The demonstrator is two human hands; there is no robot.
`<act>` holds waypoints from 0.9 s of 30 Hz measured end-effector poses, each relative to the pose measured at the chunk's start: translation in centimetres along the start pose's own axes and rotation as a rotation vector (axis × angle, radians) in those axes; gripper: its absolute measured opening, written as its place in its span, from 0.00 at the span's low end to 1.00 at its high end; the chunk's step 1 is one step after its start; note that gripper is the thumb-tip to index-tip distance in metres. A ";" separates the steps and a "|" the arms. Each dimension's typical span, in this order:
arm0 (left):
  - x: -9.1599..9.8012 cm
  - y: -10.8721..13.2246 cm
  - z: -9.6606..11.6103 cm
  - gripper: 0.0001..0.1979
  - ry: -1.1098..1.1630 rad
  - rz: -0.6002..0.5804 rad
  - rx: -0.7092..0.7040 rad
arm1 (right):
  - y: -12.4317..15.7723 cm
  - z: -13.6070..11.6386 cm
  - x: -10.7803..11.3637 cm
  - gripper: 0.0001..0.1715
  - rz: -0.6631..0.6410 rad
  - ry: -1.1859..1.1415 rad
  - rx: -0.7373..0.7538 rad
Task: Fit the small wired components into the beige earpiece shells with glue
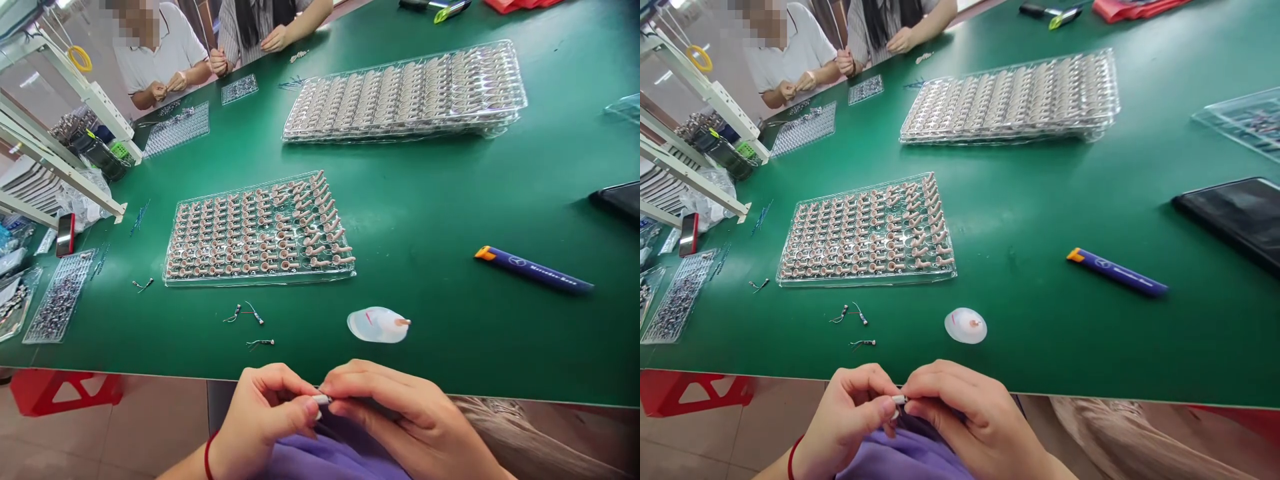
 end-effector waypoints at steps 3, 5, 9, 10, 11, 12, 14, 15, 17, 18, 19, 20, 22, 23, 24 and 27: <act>0.1 0.1 0.0 0.11 -0.022 -0.001 -0.039 | 0.1 0.0 0.0 0.06 0.013 -0.015 -0.001; 0.1 0.1 0.1 0.10 -0.023 -0.008 -0.056 | 0.2 0.0 -0.1 0.06 0.015 -0.021 -0.001; 0.0 0.1 0.2 0.08 -0.020 -0.017 -0.084 | 0.3 0.3 -0.1 0.06 0.017 -0.036 -0.010; 0.0 0.1 0.2 0.07 -0.017 -0.016 -0.088 | 0.3 0.3 -0.1 0.06 0.023 -0.041 -0.012; -0.1 0.1 0.2 0.07 -0.014 -0.017 -0.092 | 0.3 0.3 -0.1 0.06 0.032 -0.045 -0.011; -0.1 0.1 0.3 0.06 -0.014 -0.020 -0.094 | 0.2 0.3 -0.1 0.06 0.040 -0.047 -0.007; -0.2 0.1 0.3 0.06 -0.016 -0.022 -0.099 | 0.2 0.3 -0.1 0.06 0.048 -0.051 0.000; -0.2 0.1 0.2 0.06 -0.017 -0.024 -0.098 | 0.3 0.3 -0.2 0.06 0.047 -0.051 0.006; -0.2 0.0 0.2 0.06 -0.021 -0.028 -0.097 | 0.8 0.4 -0.3 0.07 0.037 -0.035 0.020; -0.1 0.0 0.2 0.06 -0.036 -0.028 -0.108 | 1.2 0.5 -0.2 0.08 0.043 -0.008 0.032; 0.0 -0.1 0.3 0.06 -0.072 -0.018 -0.140 | 1.6 0.7 0.0 0.10 0.076 0.039 0.050; 0.3 -0.2 0.5 0.05 -0.135 0.003 -0.205 | 2.0 0.9 0.5 0.13 0.150 0.103 0.071; 0.9 -0.3 1.6 0.03 -0.347 0.091 -0.455 | 2.9 1.3 2.3 0.19 0.449 0.260 0.118; 1.1 -0.2 2.3 0.04 -0.484 0.148 -0.627 | 3.4 1.6 3.4 0.23 0.639 0.326 0.128; 1.2 0.0 2.8 0.06 -0.627 0.202 -0.808 | 3.7 1.9 4.2 0.27 0.760 0.366 0.117; 1.1 0.5 3.4 0.15 -1.014 0.306 -1.247 | 2.6 3.7 4.6 0.37 0.688 0.507 -0.045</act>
Point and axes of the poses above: each hand's wrist, its own y-axis away from the middle knuckle, its own x-axis out of the back of the hand, z = x × y, the point moved 5 cm from there along -y, towards the middle knuckle, and after that the axes turned 8 degrees about z, right-handed, at the moved point
